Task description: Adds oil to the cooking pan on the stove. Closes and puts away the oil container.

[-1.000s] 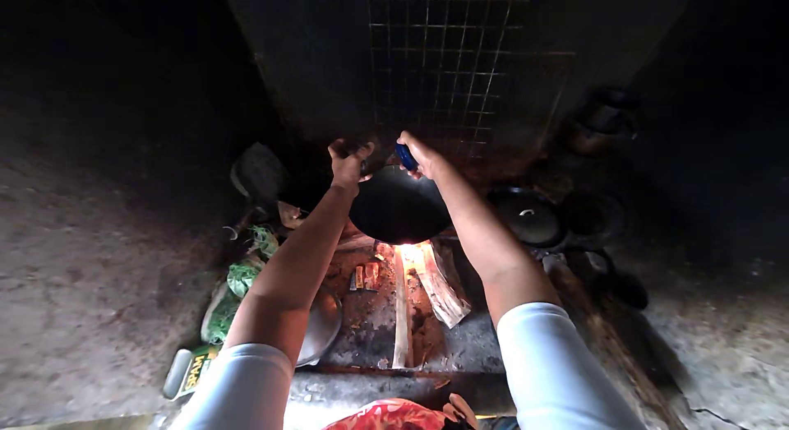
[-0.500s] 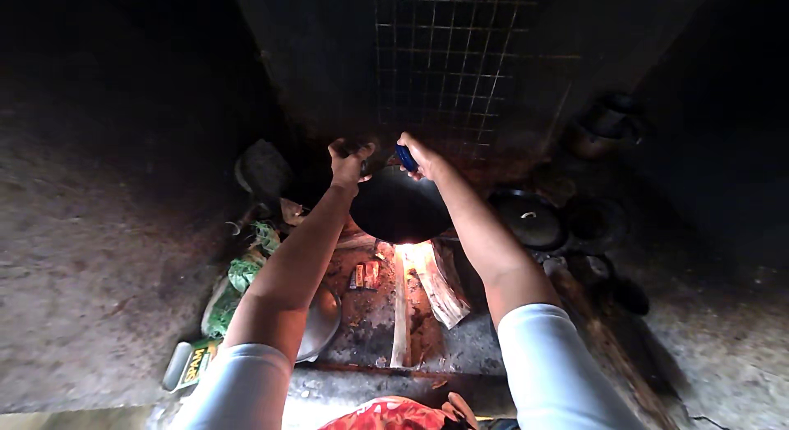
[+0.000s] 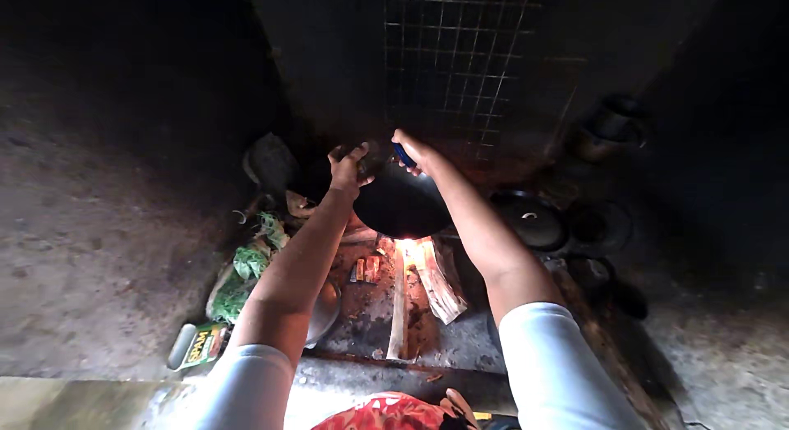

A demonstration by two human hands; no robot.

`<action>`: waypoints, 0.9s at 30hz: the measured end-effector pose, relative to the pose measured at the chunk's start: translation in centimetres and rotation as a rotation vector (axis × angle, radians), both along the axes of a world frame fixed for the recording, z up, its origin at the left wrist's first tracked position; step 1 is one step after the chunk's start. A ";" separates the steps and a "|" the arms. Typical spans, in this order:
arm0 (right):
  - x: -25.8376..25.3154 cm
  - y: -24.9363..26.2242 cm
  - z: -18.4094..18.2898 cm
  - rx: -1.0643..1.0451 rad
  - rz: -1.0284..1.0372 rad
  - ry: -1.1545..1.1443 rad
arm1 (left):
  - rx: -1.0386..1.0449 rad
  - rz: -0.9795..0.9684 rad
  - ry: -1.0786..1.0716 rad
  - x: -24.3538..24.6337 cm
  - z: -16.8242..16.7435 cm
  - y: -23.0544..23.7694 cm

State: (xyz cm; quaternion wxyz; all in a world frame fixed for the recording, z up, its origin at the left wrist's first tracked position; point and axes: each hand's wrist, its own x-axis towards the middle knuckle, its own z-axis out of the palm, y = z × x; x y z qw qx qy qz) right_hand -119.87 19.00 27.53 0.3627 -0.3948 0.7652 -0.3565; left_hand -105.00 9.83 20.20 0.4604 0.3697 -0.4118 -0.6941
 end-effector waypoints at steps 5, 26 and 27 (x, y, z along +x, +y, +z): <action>0.6 0.6 0.2 0.009 -0.017 -0.006 | -0.020 0.010 -0.034 0.7 0.2 0.9; 0.2 2.8 0.3 -0.066 0.034 -0.028 | 0.020 -0.071 0.111 0.7 -0.5 3.0; 0.7 2.7 0.8 -0.078 0.059 0.026 | 0.042 -0.098 0.196 0.8 -1.1 3.3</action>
